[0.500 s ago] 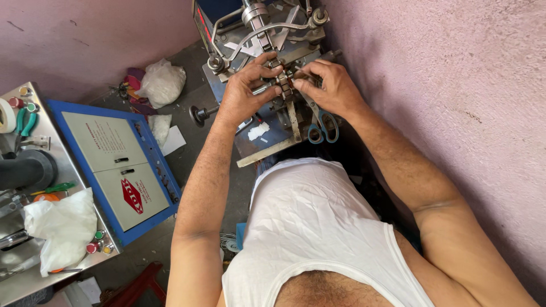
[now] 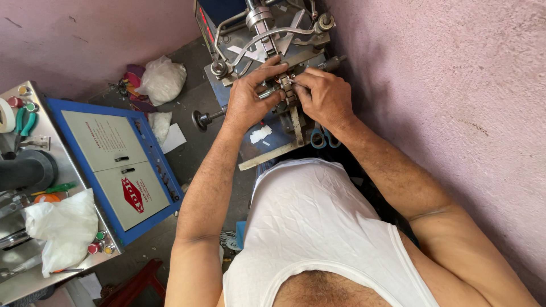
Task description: The person works on a motor stator using a screwdriver and scissors, inserting small white insulation pieces and manipulating copper wiring.
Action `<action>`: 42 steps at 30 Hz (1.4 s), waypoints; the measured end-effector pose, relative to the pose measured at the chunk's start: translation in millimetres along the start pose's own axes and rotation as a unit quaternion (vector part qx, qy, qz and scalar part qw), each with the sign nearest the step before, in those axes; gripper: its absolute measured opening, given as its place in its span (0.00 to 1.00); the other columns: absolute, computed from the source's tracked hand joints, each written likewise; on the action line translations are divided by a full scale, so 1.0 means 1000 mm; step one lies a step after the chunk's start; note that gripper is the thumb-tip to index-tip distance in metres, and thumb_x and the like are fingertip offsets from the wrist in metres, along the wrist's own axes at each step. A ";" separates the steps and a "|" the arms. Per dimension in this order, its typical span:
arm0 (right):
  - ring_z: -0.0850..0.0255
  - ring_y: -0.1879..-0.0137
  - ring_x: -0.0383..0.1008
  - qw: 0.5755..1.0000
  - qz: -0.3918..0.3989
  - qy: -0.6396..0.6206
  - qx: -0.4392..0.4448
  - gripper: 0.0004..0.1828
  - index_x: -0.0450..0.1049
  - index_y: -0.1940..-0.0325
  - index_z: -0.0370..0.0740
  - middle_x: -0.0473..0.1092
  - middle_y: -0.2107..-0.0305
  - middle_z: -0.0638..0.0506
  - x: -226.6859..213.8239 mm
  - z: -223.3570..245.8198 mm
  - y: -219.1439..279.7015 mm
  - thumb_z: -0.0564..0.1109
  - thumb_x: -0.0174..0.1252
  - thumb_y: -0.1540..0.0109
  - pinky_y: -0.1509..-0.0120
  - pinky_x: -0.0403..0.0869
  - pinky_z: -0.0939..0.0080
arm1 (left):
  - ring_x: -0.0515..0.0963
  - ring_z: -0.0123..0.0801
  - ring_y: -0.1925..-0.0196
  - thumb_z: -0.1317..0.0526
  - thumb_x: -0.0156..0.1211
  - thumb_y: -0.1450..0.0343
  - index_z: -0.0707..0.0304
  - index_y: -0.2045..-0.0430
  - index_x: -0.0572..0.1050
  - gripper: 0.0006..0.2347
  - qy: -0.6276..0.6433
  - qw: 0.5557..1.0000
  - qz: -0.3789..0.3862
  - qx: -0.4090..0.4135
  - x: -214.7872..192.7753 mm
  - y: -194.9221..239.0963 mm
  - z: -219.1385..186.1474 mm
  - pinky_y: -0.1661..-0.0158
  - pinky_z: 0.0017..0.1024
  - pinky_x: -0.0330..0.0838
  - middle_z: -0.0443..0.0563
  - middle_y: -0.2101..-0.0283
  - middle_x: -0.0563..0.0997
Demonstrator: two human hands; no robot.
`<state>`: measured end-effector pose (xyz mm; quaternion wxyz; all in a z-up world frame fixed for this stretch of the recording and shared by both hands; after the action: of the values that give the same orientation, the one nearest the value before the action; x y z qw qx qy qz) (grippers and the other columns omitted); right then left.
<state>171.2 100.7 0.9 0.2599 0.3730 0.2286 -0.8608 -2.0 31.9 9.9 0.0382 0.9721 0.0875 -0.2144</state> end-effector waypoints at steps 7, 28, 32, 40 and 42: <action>0.53 0.64 0.80 1.000 -0.015 -0.006 0.002 0.07 0.82 0.58 0.41 0.78 0.64 0.52 0.004 -0.003 -0.003 0.44 0.65 0.38 0.60 0.78 0.54 | 0.80 0.34 0.37 0.73 0.71 0.39 0.47 0.47 0.79 0.26 -0.015 1.000 0.001 -0.027 0.000 0.002 -0.005 0.40 0.35 0.80 0.45 0.34 0.76; 0.55 0.49 0.82 0.631 0.054 -0.762 0.135 0.18 0.73 0.40 0.31 0.77 0.54 0.41 -0.004 -0.038 0.101 0.38 0.59 0.34 0.40 0.82 0.55 | 0.75 0.40 0.35 0.63 0.75 0.39 0.49 0.52 0.81 0.20 -0.316 0.872 0.245 0.284 -0.020 -0.042 -0.052 0.35 0.41 0.69 0.42 0.42 0.80; 0.57 0.49 0.81 0.729 -0.024 -0.682 0.058 0.18 0.74 0.39 0.33 0.78 0.56 0.44 0.011 -0.031 0.088 0.39 0.63 0.32 0.40 0.81 0.57 | 0.80 0.37 0.44 0.60 0.75 0.40 0.49 0.57 0.83 0.17 -0.337 0.857 0.298 0.251 -0.012 -0.057 -0.056 0.45 0.40 0.73 0.41 0.51 0.84; 0.55 0.54 0.78 0.947 -0.219 -0.234 0.010 0.10 0.79 0.51 0.37 0.74 0.59 0.43 -0.004 0.001 0.068 0.37 0.67 0.36 0.49 0.77 0.62 | 0.82 0.36 0.47 0.58 0.76 0.40 0.50 0.57 0.83 0.17 -0.321 0.860 0.317 0.237 -0.013 -0.065 -0.058 0.49 0.39 0.76 0.41 0.52 0.85; 0.55 0.56 0.80 0.948 -0.244 -0.205 0.013 0.09 0.77 0.54 0.35 0.76 0.60 0.44 -0.007 0.008 0.065 0.35 0.69 0.36 0.51 0.79 0.62 | 0.82 0.36 0.47 0.59 0.76 0.40 0.51 0.57 0.83 0.17 -0.319 0.856 0.320 0.250 -0.013 -0.066 -0.056 0.49 0.39 0.76 0.42 0.52 0.85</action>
<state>211.2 48.0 -2.2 0.0787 0.1247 0.2433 -0.9587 -3.2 100.5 64.0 -0.1134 0.8015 -0.3019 -0.5036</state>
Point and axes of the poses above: each hand's wrist, its own y-axis away from the middle knuckle, its own x-axis out of the palm, z = x × y, the point moved 3 cm from there along -y, towards the middle knuckle
